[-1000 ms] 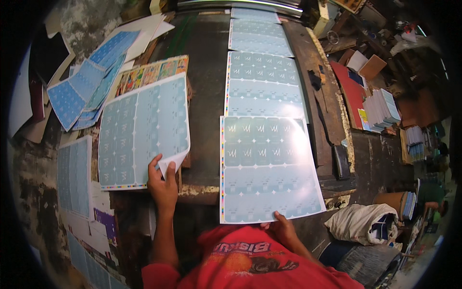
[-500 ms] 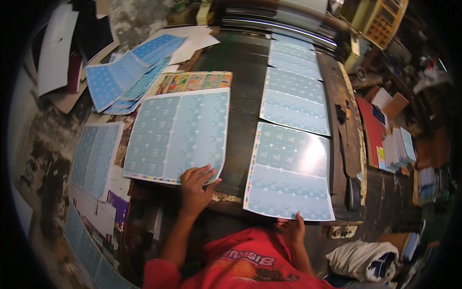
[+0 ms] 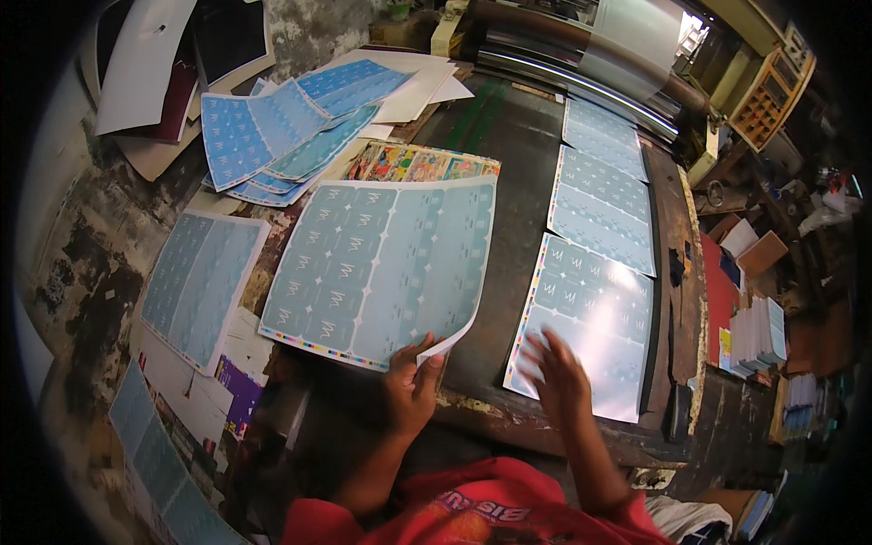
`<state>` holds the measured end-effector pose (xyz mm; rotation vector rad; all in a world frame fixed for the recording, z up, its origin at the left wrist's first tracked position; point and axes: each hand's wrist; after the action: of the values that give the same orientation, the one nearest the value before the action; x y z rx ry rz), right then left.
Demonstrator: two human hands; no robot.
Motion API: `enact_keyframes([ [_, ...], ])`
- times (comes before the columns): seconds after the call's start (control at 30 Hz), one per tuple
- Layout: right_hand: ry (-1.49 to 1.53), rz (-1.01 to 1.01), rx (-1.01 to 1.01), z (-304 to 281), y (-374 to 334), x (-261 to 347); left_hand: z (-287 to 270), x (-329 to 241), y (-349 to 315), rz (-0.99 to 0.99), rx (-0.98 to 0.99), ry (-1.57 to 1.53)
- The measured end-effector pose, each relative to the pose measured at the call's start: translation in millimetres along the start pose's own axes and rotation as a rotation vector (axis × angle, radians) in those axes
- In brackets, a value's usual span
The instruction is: The person picks up and places large printed paper sheets on a machine table, lining them up and stacking them.
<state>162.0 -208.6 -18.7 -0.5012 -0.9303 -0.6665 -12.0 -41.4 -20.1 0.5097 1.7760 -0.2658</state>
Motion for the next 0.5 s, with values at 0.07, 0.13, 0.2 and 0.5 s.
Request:
enact_keyframes([
  [0.07,0.142,-0.016,0.214,31.0,98.4,1.4,-1.7,1.8,0.9,0.050,-0.032,0.018],
  [0.13,0.230,0.173,0.318,61.3,198.0,8.1,2.6,-7.8,5.6,0.118,-0.071,0.023],
  [0.2,0.244,0.307,0.354,67.6,276.0,2.7,5.5,-9.9,10.4,0.165,-0.031,0.127],
  [0.5,-1.860,-0.691,0.462,153.0,233.9,-47.7,10.0,-10.0,12.0,0.201,0.002,0.300],
])
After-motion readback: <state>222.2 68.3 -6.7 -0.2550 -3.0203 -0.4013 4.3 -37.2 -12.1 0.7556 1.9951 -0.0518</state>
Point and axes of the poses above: each hand's wrist, its own y-axis towards the middle knuckle, its own z-axis out of the palm, x = y × z, and after that the axes turned 11 degrees about -z, right-handed
